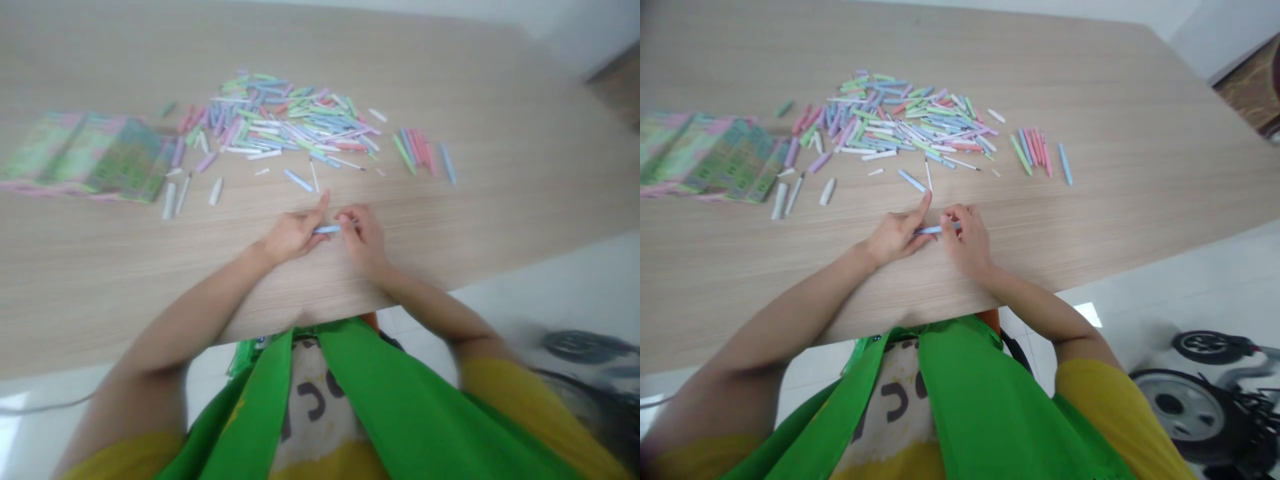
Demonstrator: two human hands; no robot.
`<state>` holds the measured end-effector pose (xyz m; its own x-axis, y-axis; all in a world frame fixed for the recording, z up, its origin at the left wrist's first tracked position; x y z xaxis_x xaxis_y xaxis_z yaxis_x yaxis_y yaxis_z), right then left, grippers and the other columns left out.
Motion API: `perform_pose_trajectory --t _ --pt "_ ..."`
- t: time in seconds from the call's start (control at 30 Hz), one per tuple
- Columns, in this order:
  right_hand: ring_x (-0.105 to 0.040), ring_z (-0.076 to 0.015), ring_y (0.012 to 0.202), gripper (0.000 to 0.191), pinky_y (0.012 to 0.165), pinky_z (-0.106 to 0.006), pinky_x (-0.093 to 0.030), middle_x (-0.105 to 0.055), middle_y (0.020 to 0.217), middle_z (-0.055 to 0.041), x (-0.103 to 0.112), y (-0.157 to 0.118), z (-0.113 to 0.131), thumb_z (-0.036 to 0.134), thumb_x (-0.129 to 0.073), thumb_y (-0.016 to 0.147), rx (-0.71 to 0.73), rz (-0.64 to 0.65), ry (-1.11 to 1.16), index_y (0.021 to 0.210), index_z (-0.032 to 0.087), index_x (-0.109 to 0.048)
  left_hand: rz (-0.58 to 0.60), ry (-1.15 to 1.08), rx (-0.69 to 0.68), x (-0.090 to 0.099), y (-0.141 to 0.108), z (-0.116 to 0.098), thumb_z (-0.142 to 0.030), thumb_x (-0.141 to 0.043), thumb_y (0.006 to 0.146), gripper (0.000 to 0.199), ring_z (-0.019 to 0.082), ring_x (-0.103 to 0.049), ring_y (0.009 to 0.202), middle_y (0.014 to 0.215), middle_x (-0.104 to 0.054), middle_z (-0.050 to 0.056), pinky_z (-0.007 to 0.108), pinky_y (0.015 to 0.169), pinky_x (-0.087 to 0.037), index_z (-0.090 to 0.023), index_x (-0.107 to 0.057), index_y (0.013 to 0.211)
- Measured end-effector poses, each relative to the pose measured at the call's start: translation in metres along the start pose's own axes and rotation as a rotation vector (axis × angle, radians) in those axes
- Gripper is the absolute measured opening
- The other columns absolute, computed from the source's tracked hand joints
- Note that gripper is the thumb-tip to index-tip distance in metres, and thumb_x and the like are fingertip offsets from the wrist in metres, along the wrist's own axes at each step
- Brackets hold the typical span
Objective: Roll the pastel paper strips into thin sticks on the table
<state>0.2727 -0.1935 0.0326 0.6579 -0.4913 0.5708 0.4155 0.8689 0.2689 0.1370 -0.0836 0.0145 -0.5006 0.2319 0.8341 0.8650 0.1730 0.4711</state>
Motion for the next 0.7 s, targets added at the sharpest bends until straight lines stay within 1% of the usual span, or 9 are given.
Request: perform_pose_trajectory --t 0.07,0.13,0.23,0.33,0.43,0.53,0.57,0.63,0.7 --pt "-0.061 -0.0200 0.089 0.015 0.078 -0.033 -0.047 -0.064 0.097 -0.0071 -0.001 -0.001 0.002 0.034 -0.056 0.094 0.000 0.003 -0.068 0.093 0.021 -0.064 0.007 -0.009 -0.012 0.000 0.000 0.000 -0.050 -0.043 0.102 0.085 0.018 -0.071 0.078 0.092 -0.075 0.010 0.025 0.072 -0.052 -0.006 -0.004 0.163" --pt "-0.061 -0.0201 0.086 0.010 0.077 -0.033 -0.047 -0.066 0.097 -0.0066 -0.006 -0.001 0.002 0.031 -0.062 0.089 -0.011 0.068 -0.123 0.093 0.022 -0.064 0.019 -0.022 -0.028 -0.001 0.000 0.000 -0.050 -0.041 0.102 0.085 0.019 -0.072 0.082 0.096 -0.075 0.012 0.026 0.074 -0.052 -0.005 -0.002 0.163" --pt "-0.062 -0.0201 0.081 0.014 0.074 -0.033 -0.045 -0.070 0.093 -0.0062 -0.011 -0.001 -0.002 0.034 -0.067 0.086 -0.042 0.126 -0.165 0.089 0.021 -0.064 0.041 -0.024 -0.058 -0.002 -0.002 0.000 -0.049 -0.037 0.104 0.083 0.020 -0.072 0.088 0.101 -0.075 0.014 0.027 0.077 -0.053 -0.005 0.001 0.163" --pt "-0.061 -0.0180 0.075 0.020 0.070 -0.031 -0.041 -0.071 0.082 -0.0039 -0.012 0.001 -0.006 0.039 -0.067 0.088 -0.066 0.185 -0.159 0.083 0.020 -0.066 0.063 0.016 -0.076 -0.002 -0.003 0.000 -0.047 -0.035 0.105 0.081 0.021 -0.072 0.093 0.104 -0.075 0.015 0.028 0.077 -0.053 -0.006 0.005 0.162" --pt "-0.058 -0.0150 0.066 0.032 0.065 -0.029 -0.037 -0.068 0.070 -0.0017 -0.012 0.005 -0.008 0.045 -0.062 0.092 -0.093 0.289 -0.143 0.075 0.019 -0.068 0.096 0.070 -0.074 -0.003 -0.005 -0.002 -0.044 -0.035 0.105 0.080 0.021 -0.073 0.097 0.108 -0.075 0.016 0.027 0.076 -0.054 -0.008 0.007 0.162" --pt "-0.054 -0.0134 0.053 0.047 0.060 -0.029 -0.036 -0.059 0.053 0.0003 -0.015 0.005 -0.011 0.050 -0.051 0.099 -0.209 0.464 -0.122 0.072 0.018 -0.071 0.106 0.071 -0.107 -0.002 -0.004 -0.010 -0.043 -0.038 0.105 0.081 0.020 -0.073 0.102 0.112 -0.075 0.015 0.026 0.078 -0.055 -0.010 0.008 0.163" --pt "-0.053 -0.0134 0.051 0.052 0.060 -0.029 -0.036 -0.057 0.049 0.0003 -0.016 0.005 -0.012 0.050 -0.046 0.102 -0.249 0.503 -0.112 0.071 0.018 -0.073 0.101 0.061 -0.119 -0.001 -0.004 -0.012 -0.044 -0.039 0.105 0.082 0.020 -0.073 0.103 0.113 -0.076 0.015 0.026 0.078 -0.055 -0.010 0.008 0.163" --pt "-0.058 -0.0145 0.053 0.063 0.063 -0.029 -0.040 -0.060 0.052 -0.0023 -0.015 0.005 -0.011 0.051 -0.034 0.105 -0.294 0.518 -0.098 0.070 0.018 -0.074 0.093 0.053 -0.123 0.002 -0.003 -0.017 -0.044 -0.039 0.104 0.082 0.020 -0.073 0.102 0.116 -0.075 0.016 0.025 0.078 -0.056 -0.010 0.007 0.163" --pt "-0.065 -0.0166 0.066 0.073 0.069 -0.030 -0.043 -0.068 0.063 -0.0064 -0.014 0.006 -0.006 0.052 -0.022 0.107 -0.267 0.493 -0.122 0.072 0.018 -0.076 0.108 0.066 -0.102 0.004 -0.002 -0.019 -0.043 -0.039 0.104 0.082 0.021 -0.075 0.099 0.119 -0.074 0.019 0.026 0.076 -0.056 -0.008 0.006 0.163"
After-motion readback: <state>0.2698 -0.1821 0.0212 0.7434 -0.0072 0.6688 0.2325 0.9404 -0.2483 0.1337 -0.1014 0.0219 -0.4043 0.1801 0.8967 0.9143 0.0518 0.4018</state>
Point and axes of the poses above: each hand's wrist, its own y-axis towards the middle knuckle, its own x-axis out of the back of the hand, z = x × y, the point moved 4 cm from there along y, towards the middle knuckle
